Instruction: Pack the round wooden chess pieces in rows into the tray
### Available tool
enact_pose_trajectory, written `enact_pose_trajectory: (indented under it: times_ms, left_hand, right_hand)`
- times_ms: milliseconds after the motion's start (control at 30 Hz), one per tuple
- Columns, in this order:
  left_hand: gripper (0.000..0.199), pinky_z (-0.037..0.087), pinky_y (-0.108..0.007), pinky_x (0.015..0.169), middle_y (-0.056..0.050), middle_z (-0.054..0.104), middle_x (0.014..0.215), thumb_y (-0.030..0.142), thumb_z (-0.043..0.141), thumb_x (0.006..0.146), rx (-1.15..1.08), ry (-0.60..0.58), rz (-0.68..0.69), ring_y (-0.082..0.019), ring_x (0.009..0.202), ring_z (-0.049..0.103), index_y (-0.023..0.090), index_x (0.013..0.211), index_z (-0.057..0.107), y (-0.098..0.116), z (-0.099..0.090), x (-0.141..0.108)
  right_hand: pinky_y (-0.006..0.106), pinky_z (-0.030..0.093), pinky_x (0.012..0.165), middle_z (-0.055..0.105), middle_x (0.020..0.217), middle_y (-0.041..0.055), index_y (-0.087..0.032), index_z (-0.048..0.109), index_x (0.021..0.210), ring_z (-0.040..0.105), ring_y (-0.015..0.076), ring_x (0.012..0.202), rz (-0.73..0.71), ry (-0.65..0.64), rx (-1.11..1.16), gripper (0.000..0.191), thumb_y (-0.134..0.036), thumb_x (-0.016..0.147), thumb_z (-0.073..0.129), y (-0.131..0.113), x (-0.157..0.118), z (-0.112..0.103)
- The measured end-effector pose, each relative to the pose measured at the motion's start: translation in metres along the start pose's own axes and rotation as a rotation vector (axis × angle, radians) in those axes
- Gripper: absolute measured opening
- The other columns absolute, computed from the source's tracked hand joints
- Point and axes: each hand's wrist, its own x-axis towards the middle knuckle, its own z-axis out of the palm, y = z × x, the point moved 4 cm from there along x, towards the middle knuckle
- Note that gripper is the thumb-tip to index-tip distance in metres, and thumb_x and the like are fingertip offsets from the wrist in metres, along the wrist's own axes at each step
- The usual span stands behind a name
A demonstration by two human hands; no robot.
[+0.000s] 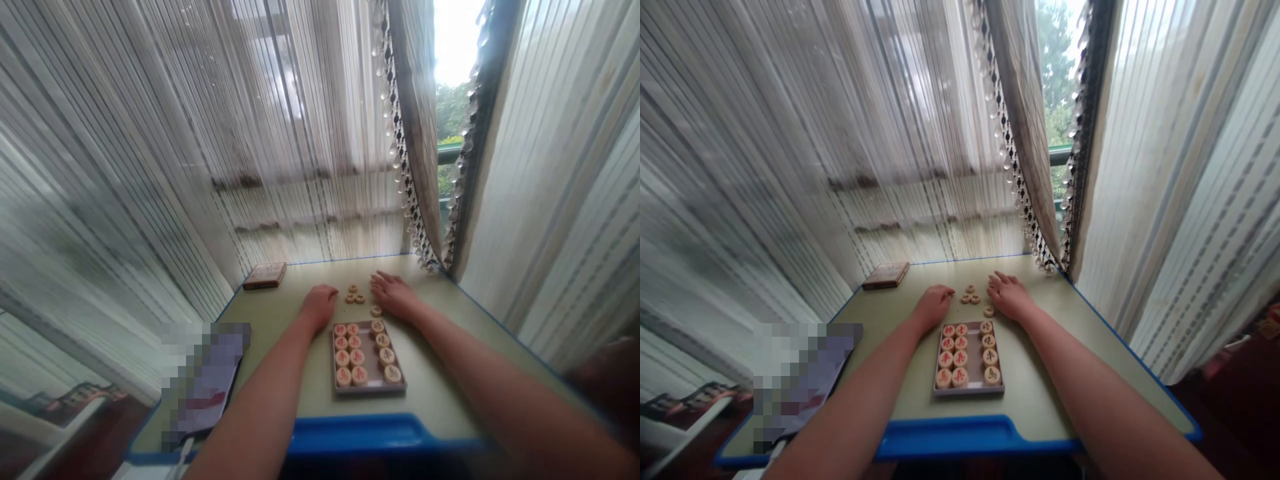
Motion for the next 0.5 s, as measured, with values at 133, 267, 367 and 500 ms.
enact_pose_trajectory:
  times_ms: [133, 267, 367, 500]
  left_hand:
    - [0.030, 0.037, -0.035, 0.090, -0.010, 0.062, 0.098, 0.018, 0.042, 0.078, 0.081, -0.022, 0.032, -0.023, 0.096, 0.052, 0.015, 0.095, 0.066, 0.002, 0.001, -0.002]
    - [0.029, 0.037, -0.037, 0.090, -0.011, 0.062, 0.098, 0.019, 0.044, 0.076, 0.061, -0.009, 0.018, -0.024, 0.096, 0.050, 0.015, 0.096, 0.066, 0.000, 0.001, -0.001]
    - [0.031, 0.035, -0.037, 0.092, -0.010, 0.062, 0.100, 0.017, 0.046, 0.074, -0.014, 0.003, -0.013, -0.024, 0.097, 0.050, 0.016, 0.100, 0.064, -0.001, 0.000, 0.000]
    - [0.032, 0.033, -0.037, 0.094, -0.010, 0.061, 0.101, 0.016, 0.047, 0.073, -0.034, 0.001, -0.032, -0.024, 0.098, 0.049, 0.016, 0.101, 0.063, -0.001, -0.001, -0.001]
  right_hand:
    - [0.035, 0.031, 0.095, 0.053, 0.126, 0.0034, -0.023, 0.059, 0.112, 0.044, 0.0212, 0.114, -0.051, -0.107, 0.072, 0.036, -0.036, 0.088, 0.035, 0.001, -0.002, 0.009]
    - [0.032, 0.036, 0.088, 0.060, 0.113, 0.0066, -0.019, 0.061, 0.106, 0.050, 0.0210, 0.103, -0.046, -0.023, 0.137, 0.033, -0.034, 0.084, 0.041, -0.001, -0.001, -0.001]
    - [0.034, 0.036, 0.086, 0.058, 0.115, 0.0083, -0.019, 0.059, 0.112, 0.049, 0.0239, 0.102, 0.025, 0.026, 0.091, 0.037, -0.036, 0.084, 0.041, 0.000, 0.001, -0.004]
    - [0.034, 0.036, 0.082, 0.064, 0.100, 0.0077, -0.022, 0.067, 0.096, 0.052, 0.0222, 0.091, 0.021, -0.030, 0.052, 0.035, -0.036, 0.086, 0.036, 0.002, 0.003, -0.002]
